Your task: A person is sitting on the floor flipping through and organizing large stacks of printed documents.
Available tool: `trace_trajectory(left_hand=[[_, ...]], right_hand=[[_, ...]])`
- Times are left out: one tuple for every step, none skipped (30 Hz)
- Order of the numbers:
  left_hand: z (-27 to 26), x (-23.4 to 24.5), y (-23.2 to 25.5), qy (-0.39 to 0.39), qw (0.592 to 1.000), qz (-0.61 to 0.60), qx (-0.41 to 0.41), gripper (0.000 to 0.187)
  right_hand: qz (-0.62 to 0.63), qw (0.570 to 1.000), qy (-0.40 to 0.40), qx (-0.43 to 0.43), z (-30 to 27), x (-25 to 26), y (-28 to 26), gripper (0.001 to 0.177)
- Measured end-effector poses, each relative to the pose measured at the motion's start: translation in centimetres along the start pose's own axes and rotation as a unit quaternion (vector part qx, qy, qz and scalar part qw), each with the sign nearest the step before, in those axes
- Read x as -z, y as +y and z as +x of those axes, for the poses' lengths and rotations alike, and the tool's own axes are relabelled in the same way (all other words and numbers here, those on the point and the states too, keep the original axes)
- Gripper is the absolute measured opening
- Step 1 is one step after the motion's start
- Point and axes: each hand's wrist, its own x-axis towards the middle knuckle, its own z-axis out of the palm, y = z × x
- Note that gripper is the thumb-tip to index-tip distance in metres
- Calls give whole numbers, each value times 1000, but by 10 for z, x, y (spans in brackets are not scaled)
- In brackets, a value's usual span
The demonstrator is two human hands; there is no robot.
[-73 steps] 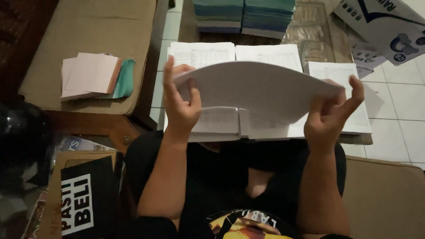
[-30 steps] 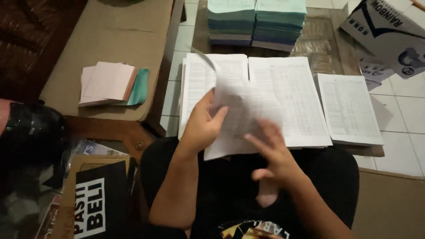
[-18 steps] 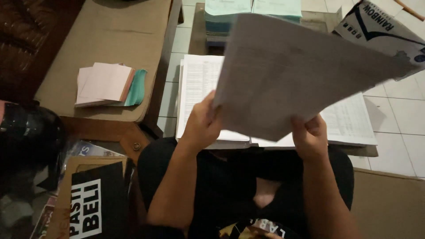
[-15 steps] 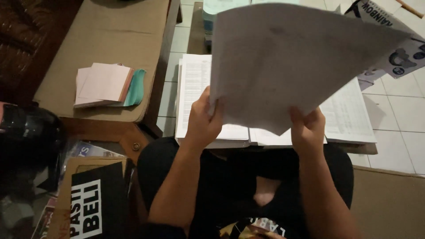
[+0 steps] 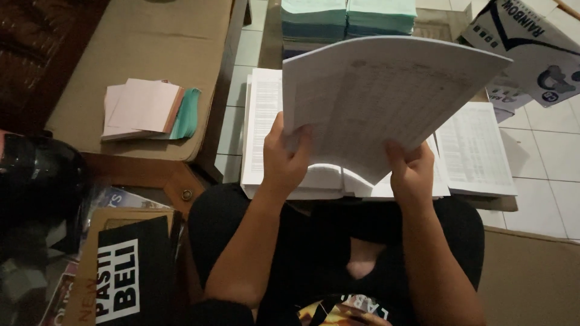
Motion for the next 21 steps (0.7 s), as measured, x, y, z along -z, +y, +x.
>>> trace_trajectory(left_hand=[[-2, 2, -3, 0, 1000, 1, -1, 10], [-3, 3, -6, -4, 1000, 1, 5, 10], [-4, 4, -9, -9, 1000, 2, 11, 11], [-3, 4, -10, -9, 1000, 1, 9, 11], [-2, 5, -11, -19, 1000, -9, 12, 8], [-3, 5, -12, -30, 999, -18, 19, 6], [-9, 4, -24, -31, 999, -19, 20, 6], [-14, 5, -37, -30, 999, 0, 30, 9], [-20, 5, -49, -29, 999, 19, 41, 17], [-23, 7, -50, -34, 998, 18, 40, 17], [-26, 8, -52, -27, 998, 16, 53, 15], [-30, 6, -53, -26, 997, 10, 68, 14], [-32, 10, -56, -36, 997, 5, 70, 14], [-35, 12, -59, -20, 996, -10, 88, 12], [-37, 13, -63, -4, 994, -25, 107, 16], [-39, 9, -55, -19, 993, -33, 110, 16], [-41, 6, -47, -3, 992, -30, 125, 19], [-43, 4, -39, 15, 990, -24, 139, 22], [-49, -5, -43, 1, 989, -29, 142, 22], [-56, -12, -46, 22, 985, -40, 166, 28], [-62, -18, -48, 43, 980, -49, 190, 35]], right_hand=[[1, 1000, 0, 1, -2, -2, 1, 34], [6, 1000, -4, -10, -3, -3, 2, 35], [12, 1000, -8, -21, -5, -5, 3, 35], [11, 1000, -8, -19, -8, -3, 21, 35], [3, 999, -8, -35, -10, 0, 39, 40], [-5, 999, -7, -54, -16, 3, 57, 46], [-6, 998, -6, -55, -17, 3, 51, 46], [3, 998, -13, -60, -18, 2, 45, 37], [12, 998, -19, -66, -19, 2, 38, 30], [12, 998, -14, -66, -21, 5, 38, 30], [7, 998, -23, -65, -22, 10, 38, 30], [-1, 997, -26, -67, -27, 17, 38, 31], [-3, 997, -16, -71, -27, 20, 33, 31], [24, 997, -28, -61, -29, 26, 28, 26], [52, 997, -39, -51, -30, 32, 23, 24], [48, 997, -24, -56, -38, 43, 36, 24], [95, 993, -44, -60, -47, 53, 48, 27], [143, 985, -66, -63, -55, 63, 60, 30], [141, 986, -52, -67, -72, 70, 65, 30], [187, 977, -57, -89, -87, 74, 71, 22], [232, 964, -63, -111, -102, 78, 76, 14]])
